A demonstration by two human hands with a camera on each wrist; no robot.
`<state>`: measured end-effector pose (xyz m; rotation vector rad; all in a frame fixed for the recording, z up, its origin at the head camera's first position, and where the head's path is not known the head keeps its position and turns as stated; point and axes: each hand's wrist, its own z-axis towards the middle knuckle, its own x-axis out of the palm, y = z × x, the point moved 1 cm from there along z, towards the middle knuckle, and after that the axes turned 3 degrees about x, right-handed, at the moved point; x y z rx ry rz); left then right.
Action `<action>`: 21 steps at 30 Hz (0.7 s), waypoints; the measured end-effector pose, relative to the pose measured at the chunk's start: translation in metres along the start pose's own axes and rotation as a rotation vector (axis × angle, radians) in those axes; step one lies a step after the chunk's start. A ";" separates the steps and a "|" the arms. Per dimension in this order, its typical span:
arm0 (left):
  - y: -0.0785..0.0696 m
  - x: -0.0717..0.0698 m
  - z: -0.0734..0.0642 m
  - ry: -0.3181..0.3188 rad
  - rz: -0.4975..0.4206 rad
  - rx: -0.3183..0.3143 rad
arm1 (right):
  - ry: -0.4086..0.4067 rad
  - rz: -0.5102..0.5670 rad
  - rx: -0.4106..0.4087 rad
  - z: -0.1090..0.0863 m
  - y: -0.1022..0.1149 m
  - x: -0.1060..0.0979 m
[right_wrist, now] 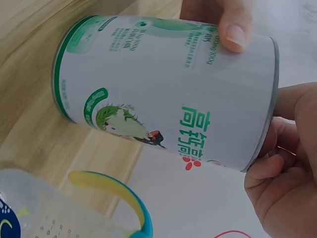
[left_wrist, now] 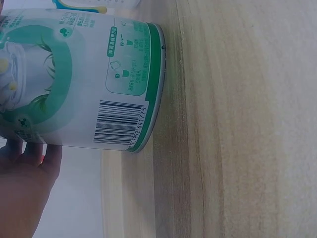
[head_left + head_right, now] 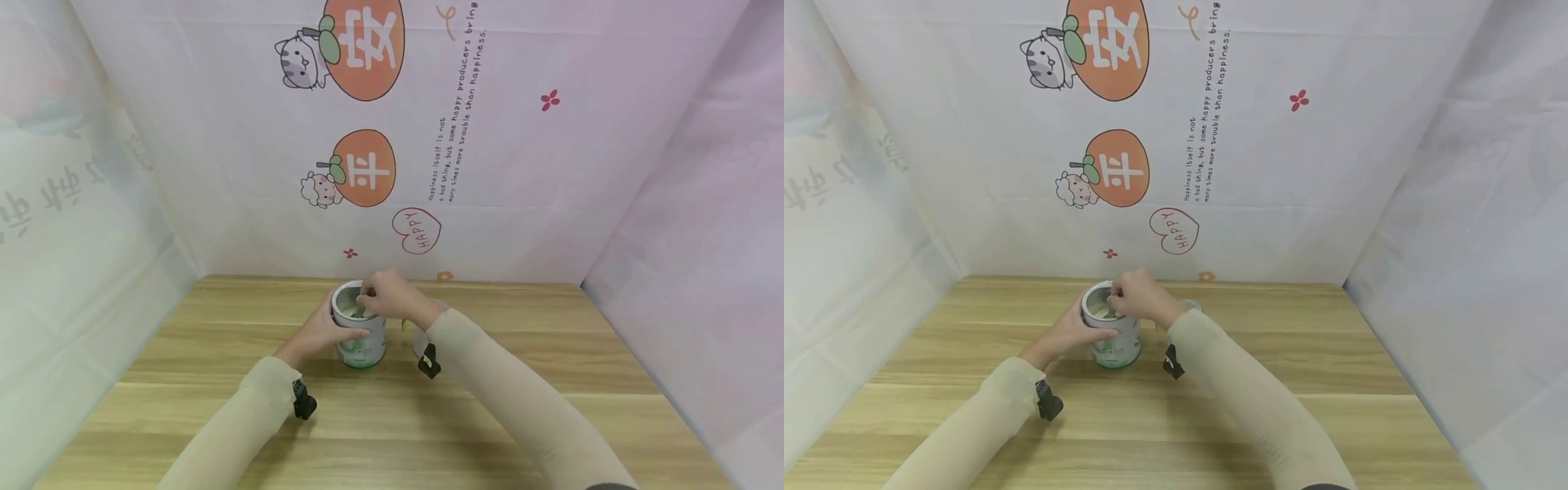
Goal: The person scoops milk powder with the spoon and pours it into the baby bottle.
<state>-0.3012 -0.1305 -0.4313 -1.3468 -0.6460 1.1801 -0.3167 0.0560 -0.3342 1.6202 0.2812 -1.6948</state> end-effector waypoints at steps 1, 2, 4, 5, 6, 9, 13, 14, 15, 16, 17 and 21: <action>-0.001 0.000 0.000 0.001 0.001 -0.002 | 0.004 0.016 0.008 0.001 -0.001 -0.001; -0.001 0.000 0.000 0.000 0.002 -0.004 | 0.007 0.033 0.018 0.001 -0.002 -0.002; -0.002 0.000 0.000 0.002 -0.003 -0.003 | 0.013 0.073 0.034 0.002 -0.003 -0.003; -0.002 0.000 0.000 0.002 -0.005 -0.002 | 0.016 0.094 0.044 0.003 -0.004 -0.003; -0.002 0.000 0.001 0.001 0.000 -0.003 | 0.019 0.117 0.052 0.003 -0.005 -0.004; -0.002 0.000 0.001 0.002 0.006 0.003 | 0.020 0.189 0.088 0.003 -0.008 -0.005; -0.001 0.000 -0.001 0.003 0.014 -0.003 | 0.003 0.282 0.125 0.000 -0.012 -0.005; -0.002 0.001 -0.001 0.003 0.010 -0.008 | -0.004 0.301 0.131 -0.001 -0.013 -0.006; -0.002 0.001 -0.002 0.002 0.007 -0.014 | -0.012 0.315 0.135 -0.002 -0.014 -0.006; -0.003 0.001 -0.002 0.002 0.003 -0.020 | -0.017 0.327 0.138 -0.003 -0.014 -0.007; -0.004 0.002 -0.002 -0.004 0.001 -0.033 | -0.021 0.339 0.142 -0.004 -0.015 -0.008; -0.006 0.004 -0.003 -0.017 -0.012 -0.059 | -0.036 0.369 0.159 -0.009 -0.020 -0.011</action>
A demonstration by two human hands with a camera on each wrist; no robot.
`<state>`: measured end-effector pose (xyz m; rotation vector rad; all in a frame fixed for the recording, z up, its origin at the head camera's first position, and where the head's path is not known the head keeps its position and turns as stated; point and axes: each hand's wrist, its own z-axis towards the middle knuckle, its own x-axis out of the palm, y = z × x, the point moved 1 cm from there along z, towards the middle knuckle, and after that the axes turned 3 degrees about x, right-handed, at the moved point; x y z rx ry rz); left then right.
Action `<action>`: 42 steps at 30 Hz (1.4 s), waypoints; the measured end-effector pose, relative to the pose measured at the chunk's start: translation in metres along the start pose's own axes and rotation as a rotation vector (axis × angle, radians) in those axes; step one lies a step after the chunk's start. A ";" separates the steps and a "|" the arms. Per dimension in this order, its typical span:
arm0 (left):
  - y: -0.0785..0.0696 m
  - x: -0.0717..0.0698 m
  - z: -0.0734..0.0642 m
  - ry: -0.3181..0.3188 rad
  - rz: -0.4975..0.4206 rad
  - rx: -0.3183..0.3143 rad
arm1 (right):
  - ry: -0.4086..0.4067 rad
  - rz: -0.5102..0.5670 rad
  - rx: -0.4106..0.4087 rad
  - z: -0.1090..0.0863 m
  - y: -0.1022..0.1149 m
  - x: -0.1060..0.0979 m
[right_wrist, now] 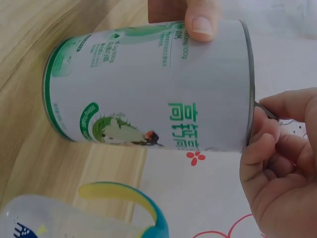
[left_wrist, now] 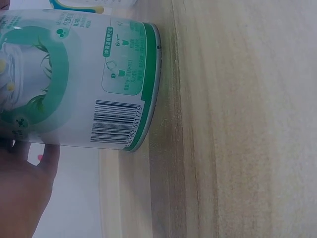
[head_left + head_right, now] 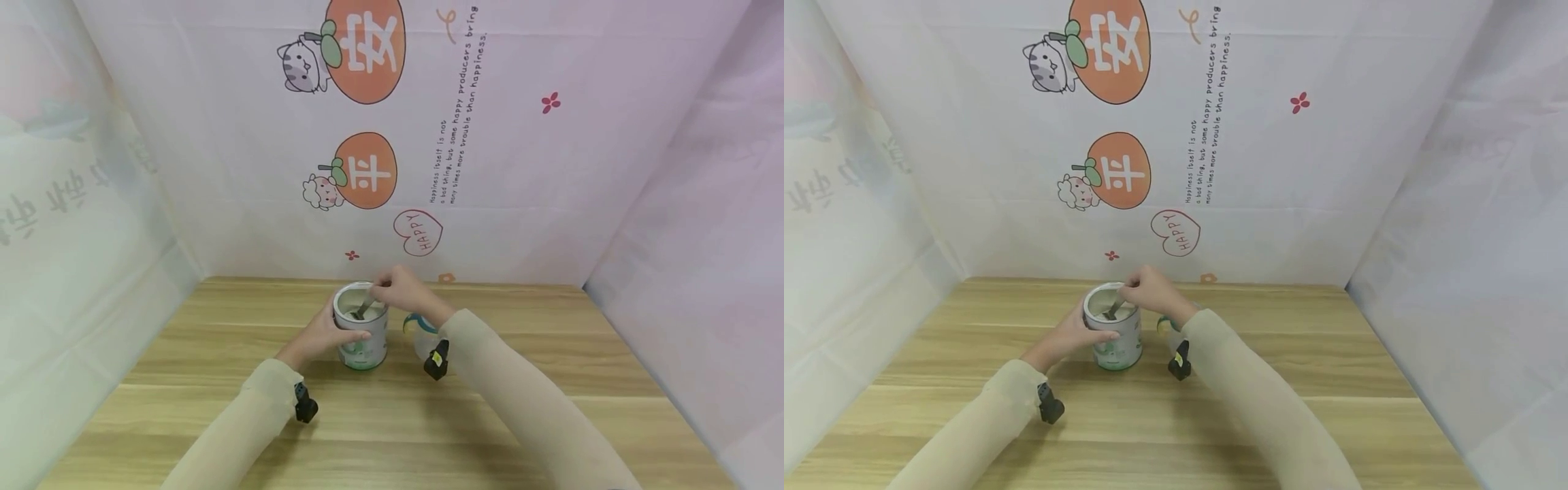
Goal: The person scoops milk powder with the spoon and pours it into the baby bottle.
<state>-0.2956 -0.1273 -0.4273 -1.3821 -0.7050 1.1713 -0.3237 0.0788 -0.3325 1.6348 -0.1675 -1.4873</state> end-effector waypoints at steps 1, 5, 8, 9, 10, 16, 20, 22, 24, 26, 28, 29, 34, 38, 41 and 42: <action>0.000 0.000 0.000 -0.004 0.000 -0.007 | -0.001 0.011 0.009 -0.001 -0.001 -0.001; 0.001 0.001 0.000 -0.011 0.009 -0.010 | -0.018 0.086 0.081 -0.005 -0.006 -0.004; 0.001 0.001 0.000 -0.014 0.014 -0.015 | -0.023 0.160 0.155 -0.008 -0.010 -0.006; 0.000 0.001 0.000 -0.016 0.013 -0.017 | -0.025 0.184 0.176 -0.008 -0.011 -0.007; 0.000 0.001 0.000 -0.016 0.013 -0.020 | -0.025 0.203 0.189 -0.009 -0.012 -0.008; 0.001 0.000 0.000 -0.019 0.014 -0.019 | -0.039 0.274 0.225 -0.009 -0.016 -0.010; 0.000 0.000 0.000 -0.030 0.009 -0.020 | -0.040 0.338 0.255 -0.010 -0.016 -0.011; -0.001 0.001 0.000 -0.036 0.010 -0.021 | -0.041 0.373 0.272 -0.010 -0.016 -0.011; -0.001 0.001 0.000 -0.041 0.012 -0.020 | -0.043 0.405 0.286 -0.010 -0.017 -0.012; -0.002 0.002 -0.001 -0.044 0.012 -0.019 | -0.043 0.423 0.293 -0.010 -0.018 -0.012; -0.002 0.002 -0.001 -0.046 0.011 -0.018 | -0.039 0.429 0.293 -0.011 -0.018 -0.013; -0.002 0.002 -0.001 -0.045 0.012 -0.018 | -0.039 0.430 0.293 -0.011 -0.018 -0.013; 0.000 0.002 -0.001 -0.041 0.012 -0.011 | -0.049 0.424 0.285 -0.012 -0.020 -0.015; 0.000 0.002 -0.001 -0.042 0.018 -0.007 | -0.045 0.420 0.278 -0.013 -0.020 -0.017; 0.001 0.002 -0.001 -0.043 0.017 -0.012 | -0.042 0.419 0.280 -0.013 -0.021 -0.017; 0.001 0.002 -0.001 -0.042 0.016 -0.014 | -0.044 0.424 0.283 -0.013 -0.021 -0.017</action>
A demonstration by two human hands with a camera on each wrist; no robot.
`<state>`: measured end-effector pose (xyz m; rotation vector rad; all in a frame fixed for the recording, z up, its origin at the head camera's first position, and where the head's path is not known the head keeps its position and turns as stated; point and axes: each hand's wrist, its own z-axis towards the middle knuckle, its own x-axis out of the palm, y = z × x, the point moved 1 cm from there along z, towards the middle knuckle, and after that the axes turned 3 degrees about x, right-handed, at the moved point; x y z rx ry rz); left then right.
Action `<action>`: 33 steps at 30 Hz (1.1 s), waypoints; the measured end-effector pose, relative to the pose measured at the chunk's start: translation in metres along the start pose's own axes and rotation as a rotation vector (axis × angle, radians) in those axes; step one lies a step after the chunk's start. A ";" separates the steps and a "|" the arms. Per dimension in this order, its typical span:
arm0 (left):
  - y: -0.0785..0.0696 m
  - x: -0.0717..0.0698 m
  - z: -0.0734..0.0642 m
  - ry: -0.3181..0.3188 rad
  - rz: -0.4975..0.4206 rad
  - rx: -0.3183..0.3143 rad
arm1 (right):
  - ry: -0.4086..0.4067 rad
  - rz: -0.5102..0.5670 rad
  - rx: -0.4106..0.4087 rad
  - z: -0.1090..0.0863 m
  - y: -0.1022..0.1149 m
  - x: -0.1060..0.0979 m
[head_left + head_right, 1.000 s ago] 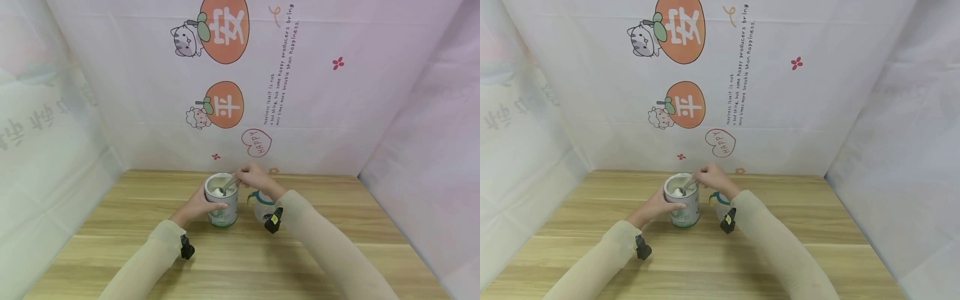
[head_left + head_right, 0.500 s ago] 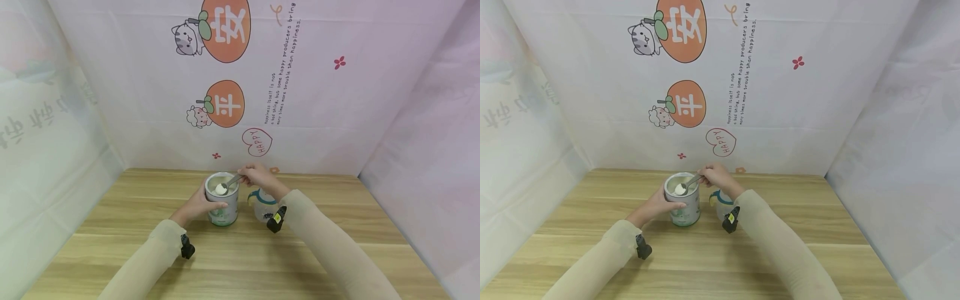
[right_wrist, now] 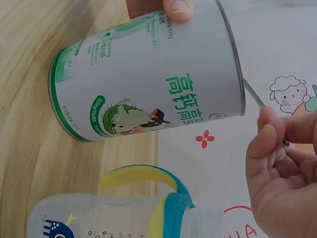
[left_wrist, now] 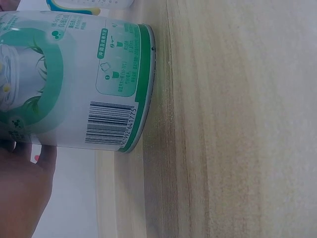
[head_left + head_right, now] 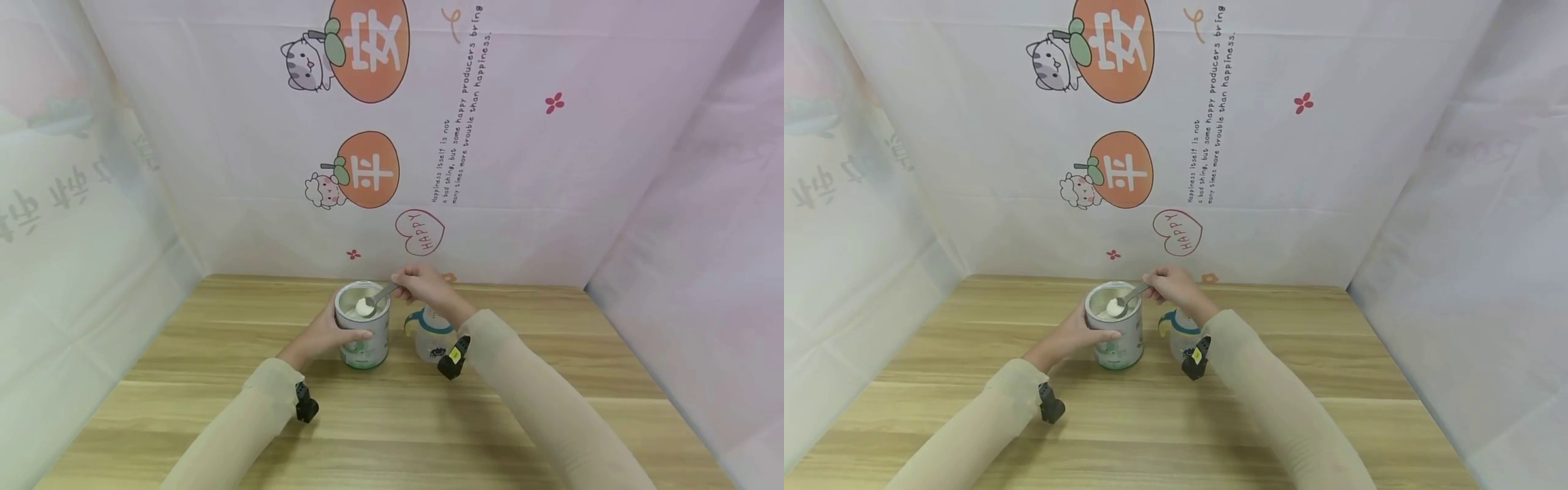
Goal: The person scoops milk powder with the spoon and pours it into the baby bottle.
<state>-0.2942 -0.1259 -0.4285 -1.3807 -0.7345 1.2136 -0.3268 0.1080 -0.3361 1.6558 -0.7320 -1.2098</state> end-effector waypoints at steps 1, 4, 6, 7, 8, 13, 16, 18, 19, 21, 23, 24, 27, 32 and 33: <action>0.000 0.000 0.000 0.001 0.000 -0.002 | -0.004 0.006 0.002 0.000 0.000 0.000; 0.000 0.000 -0.001 0.003 -0.001 -0.008 | -0.016 0.035 0.013 0.001 0.000 0.000; 0.000 -0.001 -0.001 0.002 0.000 -0.007 | -0.023 0.057 0.021 0.000 0.001 -0.001; 0.000 -0.001 -0.001 0.000 0.000 -0.006 | -0.025 0.068 0.024 0.000 0.002 -0.002; 0.000 -0.001 -0.001 0.000 -0.002 -0.004 | -0.029 0.079 0.032 0.000 0.002 -0.003; 0.003 -0.001 0.001 0.013 -0.014 0.018 | -0.043 0.122 0.038 -0.001 0.006 -0.010; 0.005 -0.001 0.002 0.021 -0.023 0.027 | -0.043 0.138 0.030 -0.002 0.006 -0.015; 0.006 -0.001 0.002 0.022 -0.025 0.027 | -0.039 0.148 0.032 -0.003 0.006 -0.018; 0.007 -0.001 0.002 0.018 -0.026 0.023 | -0.039 0.152 0.030 -0.004 0.006 -0.019; 0.006 0.000 0.001 0.014 -0.023 0.020 | -0.042 0.164 0.028 -0.005 0.006 -0.021; 0.006 0.000 0.001 0.006 -0.016 0.015 | -0.044 0.171 0.028 -0.007 0.006 -0.023; 0.006 0.000 0.000 -0.001 -0.012 0.010 | -0.045 0.169 0.027 -0.008 0.005 -0.025; 0.005 0.001 -0.001 -0.008 -0.008 0.001 | -0.049 0.160 0.023 -0.011 0.004 -0.029; 0.004 0.001 -0.002 -0.007 -0.011 -0.006 | -0.048 0.135 0.006 -0.018 0.000 -0.039; 0.004 0.001 -0.002 -0.008 -0.011 -0.007 | -0.046 0.133 0.000 -0.019 -0.001 -0.041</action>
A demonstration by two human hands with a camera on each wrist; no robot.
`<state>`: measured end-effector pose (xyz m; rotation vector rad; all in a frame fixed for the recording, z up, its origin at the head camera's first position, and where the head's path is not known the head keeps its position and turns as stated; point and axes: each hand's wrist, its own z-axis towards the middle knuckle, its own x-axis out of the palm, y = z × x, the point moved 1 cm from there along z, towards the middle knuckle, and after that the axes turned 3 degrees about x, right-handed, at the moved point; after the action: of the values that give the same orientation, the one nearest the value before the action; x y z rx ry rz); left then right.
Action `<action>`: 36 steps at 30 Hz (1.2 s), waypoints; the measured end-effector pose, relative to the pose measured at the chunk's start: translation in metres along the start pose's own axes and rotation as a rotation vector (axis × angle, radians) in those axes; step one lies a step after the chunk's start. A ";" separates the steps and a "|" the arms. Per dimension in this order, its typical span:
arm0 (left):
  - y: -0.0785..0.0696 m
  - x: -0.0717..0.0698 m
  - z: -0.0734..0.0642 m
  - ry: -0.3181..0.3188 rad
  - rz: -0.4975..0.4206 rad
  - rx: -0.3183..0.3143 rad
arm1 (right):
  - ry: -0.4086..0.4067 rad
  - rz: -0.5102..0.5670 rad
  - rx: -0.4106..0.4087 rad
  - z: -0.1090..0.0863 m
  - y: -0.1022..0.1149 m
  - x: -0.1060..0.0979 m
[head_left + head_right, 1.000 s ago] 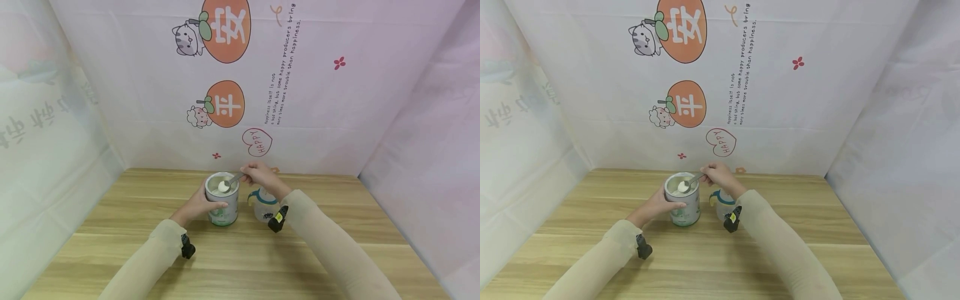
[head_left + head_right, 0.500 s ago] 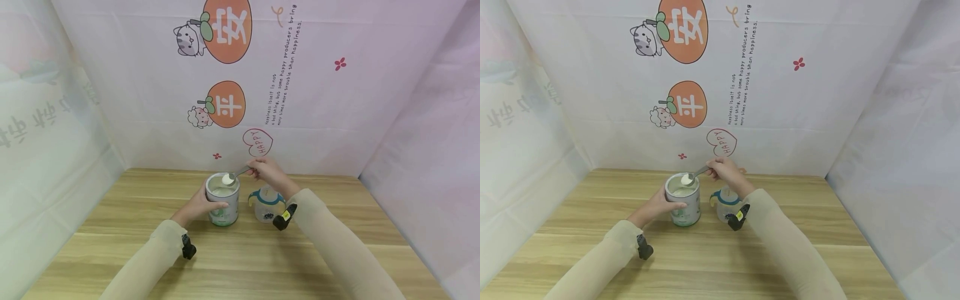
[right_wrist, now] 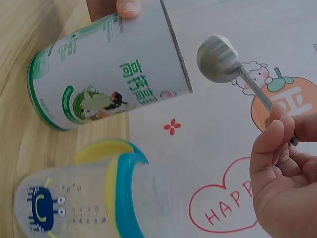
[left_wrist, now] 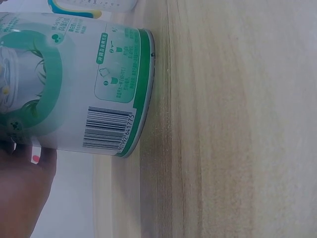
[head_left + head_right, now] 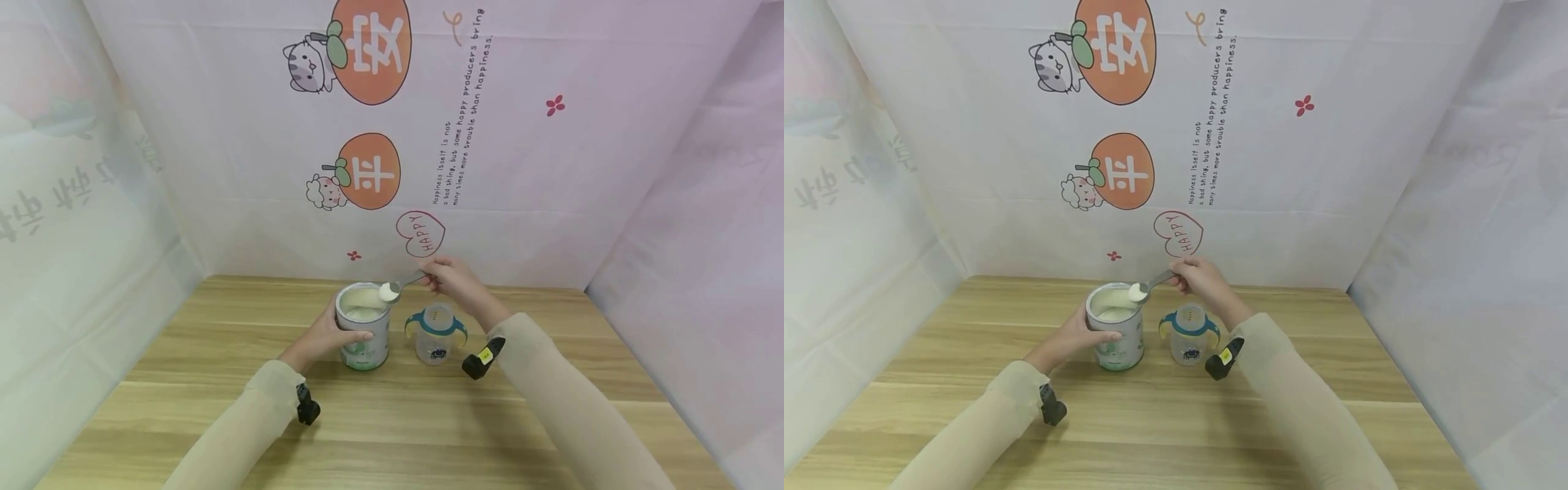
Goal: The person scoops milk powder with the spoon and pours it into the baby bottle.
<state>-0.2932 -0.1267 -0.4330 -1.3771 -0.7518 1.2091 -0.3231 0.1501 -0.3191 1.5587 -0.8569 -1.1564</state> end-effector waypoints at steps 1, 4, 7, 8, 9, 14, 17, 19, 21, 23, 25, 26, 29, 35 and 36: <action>0.000 0.000 0.000 0.001 -0.001 0.000 | 0.001 -0.001 -0.006 -0.001 -0.001 -0.002; 0.000 0.000 -0.001 -0.002 0.003 -0.008 | -0.001 0.009 -0.022 -0.007 -0.002 -0.009; 0.001 0.000 0.000 -0.005 0.007 -0.009 | -0.010 0.024 -0.034 -0.011 -0.006 -0.015; 0.001 0.000 0.000 -0.006 0.009 -0.009 | -0.015 0.031 -0.036 -0.012 -0.008 -0.018; 0.001 0.000 0.000 -0.005 0.008 -0.005 | -0.019 0.035 -0.037 -0.013 -0.010 -0.020; 0.002 0.001 0.000 -0.005 -0.001 -0.002 | -0.043 0.053 -0.023 -0.020 -0.021 -0.031; 0.003 0.000 0.000 -0.002 0.001 -0.002 | -0.050 0.055 -0.022 -0.023 -0.028 -0.036; 0.003 0.000 0.000 0.000 0.004 -0.005 | -0.058 0.051 -0.027 -0.025 -0.031 -0.040; 0.002 0.000 0.000 0.000 0.006 -0.011 | -0.069 0.052 -0.032 -0.027 -0.033 -0.043; 0.002 -0.001 0.000 0.000 0.004 -0.012 | -0.079 0.047 -0.038 -0.029 -0.035 -0.046; 0.002 -0.002 0.001 0.001 -0.001 -0.016 | -0.092 0.045 -0.042 -0.031 -0.037 -0.049; 0.002 -0.002 0.001 0.003 -0.002 -0.015 | -0.097 0.042 -0.047 -0.032 -0.038 -0.050; 0.002 -0.002 0.001 0.010 -0.008 -0.009 | -0.120 0.023 -0.054 -0.035 -0.042 -0.053; 0.003 -0.002 0.001 0.009 -0.009 -0.003 | -0.162 -0.023 -0.058 -0.038 -0.050 -0.056; 0.003 -0.001 0.001 0.009 -0.009 -0.002 | -0.167 -0.027 -0.061 -0.038 -0.052 -0.057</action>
<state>-0.2951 -0.1282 -0.4353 -1.3779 -0.7524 1.1949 -0.3041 0.2277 -0.3510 1.4427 -0.9035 -1.3346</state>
